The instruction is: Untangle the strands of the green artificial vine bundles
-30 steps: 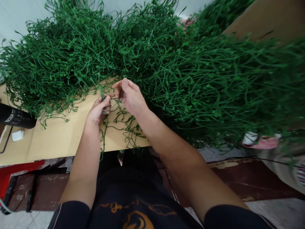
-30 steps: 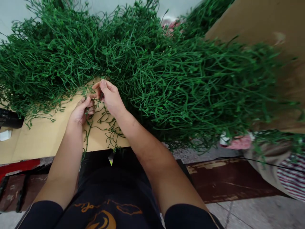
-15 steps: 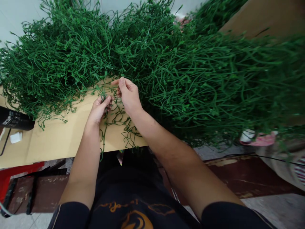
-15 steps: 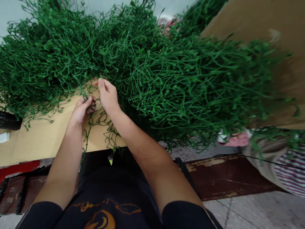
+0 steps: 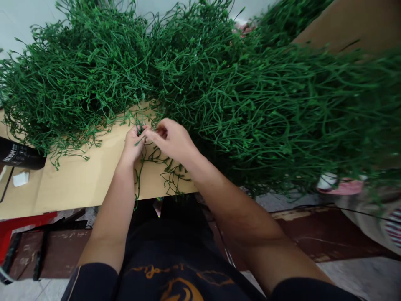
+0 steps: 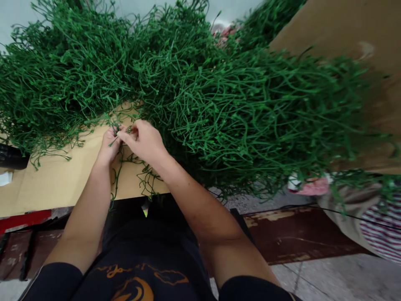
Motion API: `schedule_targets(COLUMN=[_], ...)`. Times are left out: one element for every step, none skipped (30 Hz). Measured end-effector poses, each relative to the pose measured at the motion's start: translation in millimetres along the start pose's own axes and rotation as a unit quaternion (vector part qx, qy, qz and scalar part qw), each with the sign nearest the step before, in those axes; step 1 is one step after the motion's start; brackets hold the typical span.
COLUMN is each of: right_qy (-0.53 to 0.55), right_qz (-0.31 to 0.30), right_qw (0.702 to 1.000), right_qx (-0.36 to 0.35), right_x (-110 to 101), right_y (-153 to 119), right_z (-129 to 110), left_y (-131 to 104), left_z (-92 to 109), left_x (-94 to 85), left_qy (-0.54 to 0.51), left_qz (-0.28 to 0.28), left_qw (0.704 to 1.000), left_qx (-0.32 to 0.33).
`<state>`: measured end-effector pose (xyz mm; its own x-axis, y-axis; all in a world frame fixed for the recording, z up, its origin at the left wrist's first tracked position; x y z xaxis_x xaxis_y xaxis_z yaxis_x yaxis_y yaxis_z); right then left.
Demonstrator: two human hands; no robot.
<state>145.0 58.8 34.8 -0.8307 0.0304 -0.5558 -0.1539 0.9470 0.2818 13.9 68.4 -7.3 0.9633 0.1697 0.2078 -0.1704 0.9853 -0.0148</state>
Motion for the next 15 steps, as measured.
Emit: schedule_targets(right_qy=[-0.012, -0.021, -0.022, -0.016, -0.003, 0.016, 0.035, 0.053, 0.067, 0.075, 0.075, 0.067, 0.054, 0.040, 0.033], right_qz=[-0.033, -0.047, -0.041, -0.023, -0.003, 0.013, 0.024, 0.030, 0.031, 0.031, 0.033, 0.034, 0.031, 0.023, 0.012], right_qw=[0.999, 0.999, 0.999, 1.000, 1.000, 1.000, 0.999, 0.998, 0.997, 0.997, 0.997, 0.997, 0.998, 0.999, 0.999], right_qx=[0.008, 0.011, 0.009, 0.003, -0.003, -0.006, -0.007, -0.006, -0.007, -0.008, -0.009, -0.010, -0.012, -0.015, -0.020], right_x=[3.6, 5.9, 6.7, 6.6, 6.8, 7.5, 8.7, 10.0, 11.3, 12.0, 12.0, 11.6, 11.5, 11.9, 12.5], right_y=[-2.8, -3.9, -3.4, -1.7, 0.6, 3.1, 5.5, 7.4, 8.8, 9.4, 9.2, 8.1, 6.2, 3.5, -0.1], right_z=[-1.0, -1.6, -1.8, -1.3, 0.1, 2.4, 5.1, 7.6, 9.5, 10.5, 10.9, 10.6, 9.4, 7.1, 3.5], left_y=[0.2, -0.1, -0.7, -1.4, -2.3, -3.0, -3.6, -4.0, -3.9, -3.4, -2.3, -0.7, 1.4, 4.0, 6.8], left_z=[0.9, 1.9, 2.6, 3.1, 3.5, 3.8, 3.7, 3.0, 1.8, 0.1, -1.7, -3.1, -3.9, -4.2, -4.0], left_x=[0.3, -0.1, -1.1, -1.9, -2.1, -1.2, 0.4, 2.2, 3.3, 3.3, 1.8, -0.8, -4.1, -7.9, -12.4], left_qy=[0.008, 0.015, 0.022, 0.029, 0.033, 0.036, 0.037, 0.037, 0.038, 0.043, 0.051, 0.061, 0.070, 0.077, 0.086], left_qz=[0.004, 0.012, 0.023, 0.031, 0.033, 0.027, 0.015, 0.003, -0.004, -0.004, 0.005, 0.020, 0.036, 0.051, 0.066], left_qw=[1.000, 1.000, 0.999, 0.999, 0.999, 0.999, 0.999, 0.999, 0.999, 0.999, 0.999, 0.998, 0.997, 0.996, 0.994], left_qx=[0.008, 0.013, 0.015, 0.013, 0.012, 0.011, 0.010, 0.009, 0.006, 0.002, -0.001, 0.000, 0.003, 0.008, 0.014])
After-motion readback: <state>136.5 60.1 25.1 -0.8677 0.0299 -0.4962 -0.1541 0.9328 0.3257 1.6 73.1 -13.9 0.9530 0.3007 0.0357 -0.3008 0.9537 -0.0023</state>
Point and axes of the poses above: each hand's wrist, its own y-axis towards the middle knuckle, its own x-axis out of the palm, z = x × y, the point moved 7 cm from there along y, towards the middle knuckle, and after that the axes turned 4 degrees about -y, right-handed, at the moved point
